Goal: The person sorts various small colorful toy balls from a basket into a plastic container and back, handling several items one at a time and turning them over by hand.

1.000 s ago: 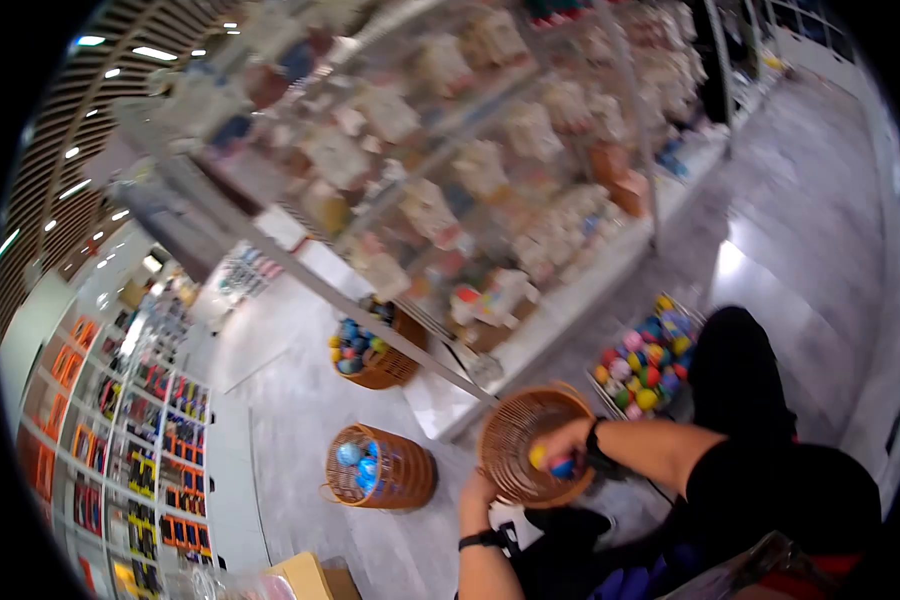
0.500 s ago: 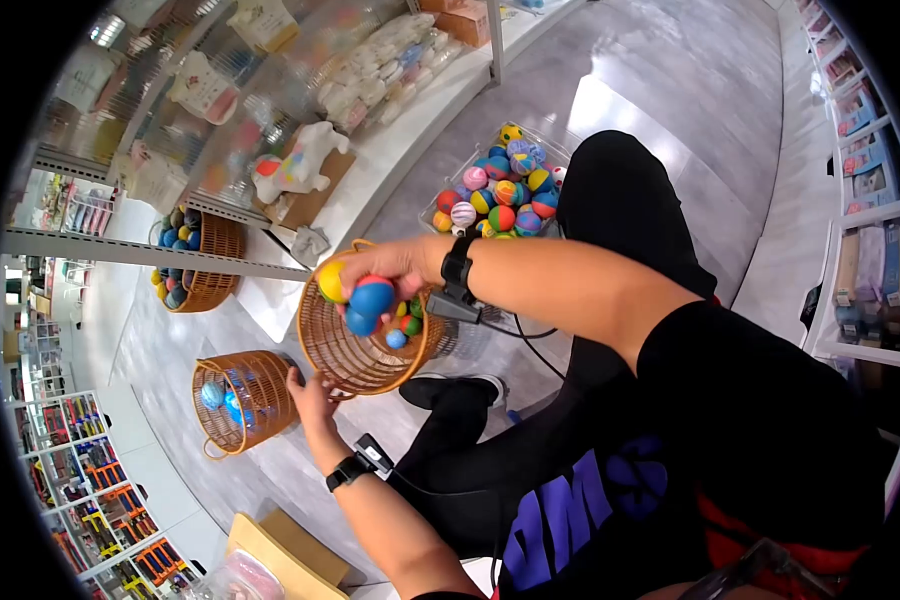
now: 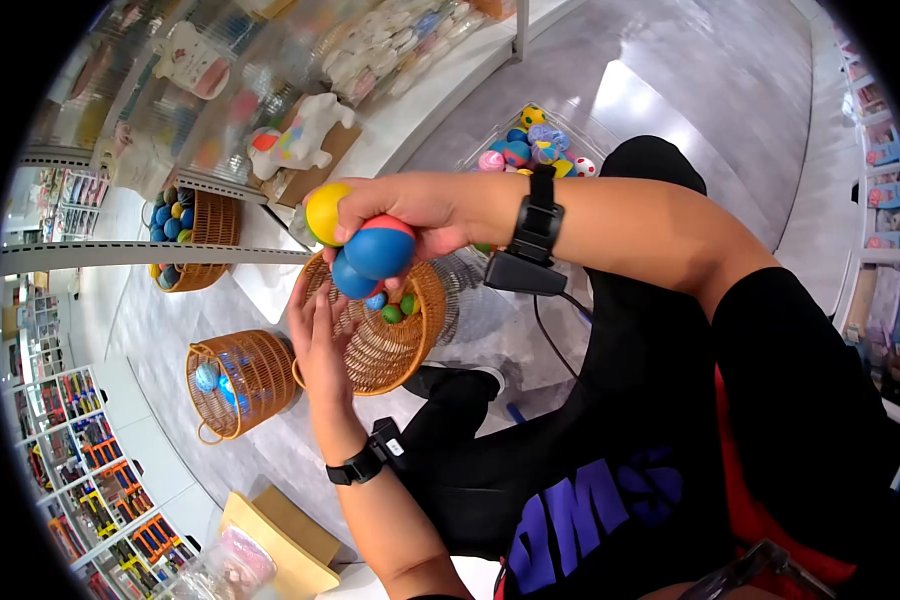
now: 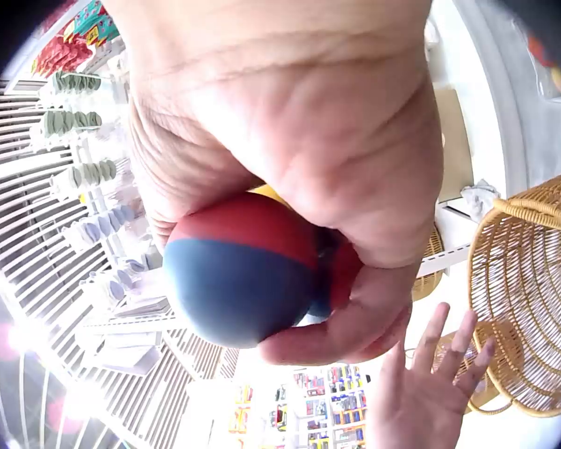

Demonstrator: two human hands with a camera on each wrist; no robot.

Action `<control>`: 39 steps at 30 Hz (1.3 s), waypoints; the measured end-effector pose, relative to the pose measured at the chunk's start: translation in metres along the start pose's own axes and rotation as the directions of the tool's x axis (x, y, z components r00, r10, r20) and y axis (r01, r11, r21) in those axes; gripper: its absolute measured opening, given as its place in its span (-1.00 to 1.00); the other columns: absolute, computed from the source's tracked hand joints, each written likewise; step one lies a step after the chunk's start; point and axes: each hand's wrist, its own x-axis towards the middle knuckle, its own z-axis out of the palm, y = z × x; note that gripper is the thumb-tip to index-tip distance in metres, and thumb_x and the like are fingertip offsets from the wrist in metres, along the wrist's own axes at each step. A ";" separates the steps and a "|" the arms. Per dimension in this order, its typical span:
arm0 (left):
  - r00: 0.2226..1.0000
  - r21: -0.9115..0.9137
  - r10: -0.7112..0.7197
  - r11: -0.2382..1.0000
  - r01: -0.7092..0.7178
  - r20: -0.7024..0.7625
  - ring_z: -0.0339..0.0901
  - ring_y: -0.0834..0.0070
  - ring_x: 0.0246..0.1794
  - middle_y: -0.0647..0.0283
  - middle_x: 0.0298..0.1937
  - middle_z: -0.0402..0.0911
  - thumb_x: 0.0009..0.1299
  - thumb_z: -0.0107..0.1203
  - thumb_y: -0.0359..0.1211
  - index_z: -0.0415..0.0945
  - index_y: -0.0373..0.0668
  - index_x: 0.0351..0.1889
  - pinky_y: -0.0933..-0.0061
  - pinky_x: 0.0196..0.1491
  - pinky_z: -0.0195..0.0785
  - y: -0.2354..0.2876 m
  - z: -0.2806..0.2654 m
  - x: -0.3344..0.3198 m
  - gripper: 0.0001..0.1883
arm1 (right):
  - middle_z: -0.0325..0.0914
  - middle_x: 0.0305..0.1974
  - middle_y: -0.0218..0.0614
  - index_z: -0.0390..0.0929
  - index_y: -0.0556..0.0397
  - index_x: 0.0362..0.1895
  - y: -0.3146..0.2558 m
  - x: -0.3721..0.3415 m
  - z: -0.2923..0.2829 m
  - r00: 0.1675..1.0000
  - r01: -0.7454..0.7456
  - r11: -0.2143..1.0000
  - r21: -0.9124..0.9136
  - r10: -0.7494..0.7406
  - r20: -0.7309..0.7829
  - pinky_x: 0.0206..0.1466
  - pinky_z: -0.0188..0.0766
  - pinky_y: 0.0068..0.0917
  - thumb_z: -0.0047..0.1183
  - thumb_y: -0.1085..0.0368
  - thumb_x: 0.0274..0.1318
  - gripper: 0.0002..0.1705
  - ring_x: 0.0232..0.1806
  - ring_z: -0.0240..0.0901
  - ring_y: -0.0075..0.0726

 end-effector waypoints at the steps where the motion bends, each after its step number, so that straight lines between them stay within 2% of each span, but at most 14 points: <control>1: 0.996 -0.157 -0.015 0.987 0.029 0.086 0.56 0.10 0.34 0.01 0.43 0.46 0.70 -0.03 0.10 0.22 -0.05 0.60 -0.04 0.28 0.55 0.013 0.018 -0.002 -0.33 | 0.56 0.12 -0.15 0.34 -0.10 0.34 0.000 -0.005 0.001 1.000 0.001 1.000 -0.006 -0.001 0.011 -0.33 0.70 -0.22 0.24 0.22 0.24 -0.39 0.02 0.64 -0.05; 2: 0.997 -0.150 -0.023 0.988 0.034 0.077 0.56 0.10 0.34 0.01 0.43 0.46 0.70 -0.03 0.10 0.22 -0.05 0.60 -0.04 0.28 0.55 0.021 0.034 -0.003 -0.33 | 0.55 0.14 -0.15 0.33 -0.07 0.35 0.002 -0.006 0.000 1.000 0.004 1.000 -0.012 -0.004 0.022 -0.23 0.72 -0.22 0.25 0.25 0.22 -0.37 0.04 0.63 -0.12; 4: 0.948 -0.532 -0.014 0.825 0.191 0.319 0.60 0.05 0.30 -0.02 0.40 0.48 0.69 -0.14 0.22 0.24 -0.09 0.56 -0.12 0.19 0.67 0.030 0.062 0.002 -0.29 | 0.55 0.13 -0.16 0.33 -0.06 0.37 0.013 0.001 -0.008 0.999 0.026 0.998 -0.058 -0.029 -0.044 -0.09 0.69 -0.25 0.27 0.28 0.20 -0.33 0.07 0.61 -0.18; 6: 0.949 -0.549 -0.059 0.803 0.230 0.310 0.62 0.04 0.29 -0.03 0.39 0.49 0.69 -0.15 0.23 0.26 -0.11 0.54 -0.14 0.14 0.71 0.027 0.084 0.008 -0.28 | 0.56 0.11 -0.23 0.32 -0.02 0.42 0.012 0.000 -0.014 0.986 0.033 0.992 -0.118 -0.052 -0.159 0.20 0.56 -0.37 0.33 0.34 0.14 -0.24 0.11 0.57 -0.27; 10: 0.939 -0.635 -0.164 0.700 0.326 0.302 0.66 0.04 0.24 -0.02 0.34 0.53 0.68 -0.16 0.23 0.29 -0.11 0.51 -0.14 0.07 0.76 0.027 0.117 0.023 -0.29 | 0.59 0.08 -0.21 0.29 -0.01 0.43 0.008 -0.008 -0.022 0.938 0.129 0.934 -0.333 -0.224 -0.266 0.18 0.57 -0.33 0.31 0.30 0.17 -0.25 0.09 0.59 -0.25; 12: 0.917 -0.699 -0.200 0.598 0.393 0.344 0.65 0.08 0.26 0.07 0.33 0.56 0.69 -0.17 0.22 0.34 -0.06 0.47 -0.10 0.10 0.74 0.024 0.122 0.034 -0.35 | 0.63 0.09 -0.07 0.23 -0.02 0.44 0.011 -0.009 -0.030 0.876 0.148 0.735 -0.662 -0.408 -0.257 0.18 0.57 -0.22 0.30 0.21 0.23 -0.24 0.09 0.65 -0.09; 15: 0.948 -0.772 -0.242 0.555 0.310 0.207 0.64 0.12 0.27 0.17 0.32 0.58 0.70 -0.17 0.22 0.37 -0.03 0.44 -0.07 0.14 0.70 0.029 0.141 0.039 -0.37 | 0.64 0.08 0.07 0.18 -0.03 0.43 0.011 -0.016 -0.040 0.823 0.225 0.527 -0.820 -0.553 -0.130 0.19 0.56 -0.09 0.29 0.13 0.29 -0.24 0.11 0.67 0.14; 20: 0.941 -0.804 -0.164 0.489 0.339 0.297 0.61 0.16 0.32 0.16 0.32 0.60 0.71 -0.14 0.08 0.43 -0.05 0.42 0.00 0.27 0.60 0.022 0.147 0.046 -0.47 | 0.64 0.08 0.07 0.17 -0.08 0.42 0.002 -0.028 -0.040 0.773 0.181 0.434 -0.883 -0.618 -0.145 0.16 0.56 -0.03 0.28 0.08 0.32 -0.26 0.11 0.66 0.25; 23: 0.915 -0.771 -0.320 0.508 0.386 0.247 0.66 0.20 0.19 0.14 0.27 0.62 0.71 -0.14 0.02 0.42 -0.09 0.39 0.11 0.02 0.70 0.015 0.144 0.056 -0.51 | 0.65 0.04 0.04 0.21 -0.12 0.40 -0.011 -0.031 -0.045 0.703 0.246 0.408 -0.879 -0.700 -0.128 0.12 0.58 -0.05 0.29 0.09 0.32 -0.30 0.07 0.68 0.20; 25: 0.857 -0.785 -0.156 0.349 0.513 0.491 0.65 0.19 0.14 0.09 0.24 0.63 0.70 -0.09 -0.06 0.41 -0.15 0.38 0.20 -0.14 0.68 -0.001 0.131 0.062 -0.53 | 0.66 -0.03 0.03 0.24 -0.15 0.39 -0.042 -0.045 -0.046 0.777 0.118 0.433 -0.894 -0.600 -0.189 0.05 0.59 -0.10 0.32 0.09 0.28 -0.29 -0.01 0.70 0.15; 26: 0.865 -0.770 -0.219 0.394 0.502 0.452 0.64 0.21 0.11 0.06 0.27 0.60 0.69 -0.05 -0.09 0.37 -0.18 0.43 0.29 -0.26 0.61 0.010 0.135 0.059 -0.52 | 0.69 -0.08 -0.03 0.32 -0.15 0.36 -0.061 -0.055 -0.048 0.813 0.013 0.467 -0.884 -0.520 -0.262 0.02 0.60 -0.13 0.37 0.08 0.23 -0.30 -0.05 0.71 0.07; 28: 0.873 -0.781 -0.174 0.392 0.487 0.456 0.63 0.22 0.11 0.06 0.29 0.59 0.70 -0.05 -0.08 0.36 -0.17 0.45 0.31 -0.27 0.60 0.017 0.133 0.055 -0.50 | 0.71 -0.07 -0.09 0.42 -0.12 0.32 -0.078 -0.054 -0.088 0.736 0.013 0.217 -0.976 -0.662 -0.137 0.04 0.61 -0.13 0.41 0.01 0.17 -0.29 -0.04 0.71 0.01; 33: 0.880 -0.789 -0.107 0.402 0.464 0.463 0.59 0.35 -0.03 0.10 0.32 0.58 0.68 -0.02 0.10 0.30 -0.10 0.54 0.33 -0.34 0.56 0.017 0.115 0.056 -0.35 | 0.73 -0.03 -0.09 0.53 -0.08 0.24 -0.127 -0.092 -0.148 0.716 -0.333 -0.049 -0.942 -0.663 -0.219 0.07 0.60 -0.15 0.41 -0.10 0.11 -0.31 -0.01 0.70 0.00; 39: 0.901 -0.757 -0.185 0.491 0.431 0.393 0.49 0.43 -0.27 0.33 -0.18 0.50 0.60 -0.02 0.28 0.43 -0.09 0.19 0.30 -0.39 0.54 0.022 0.109 0.054 -0.37 | 0.74 -0.11 -0.05 0.55 -0.08 0.23 -0.120 -0.106 -0.177 0.753 -0.527 -0.132 -0.840 -0.531 -0.389 0.03 0.61 -0.10 0.41 -0.07 0.01 -0.28 -0.07 0.71 0.09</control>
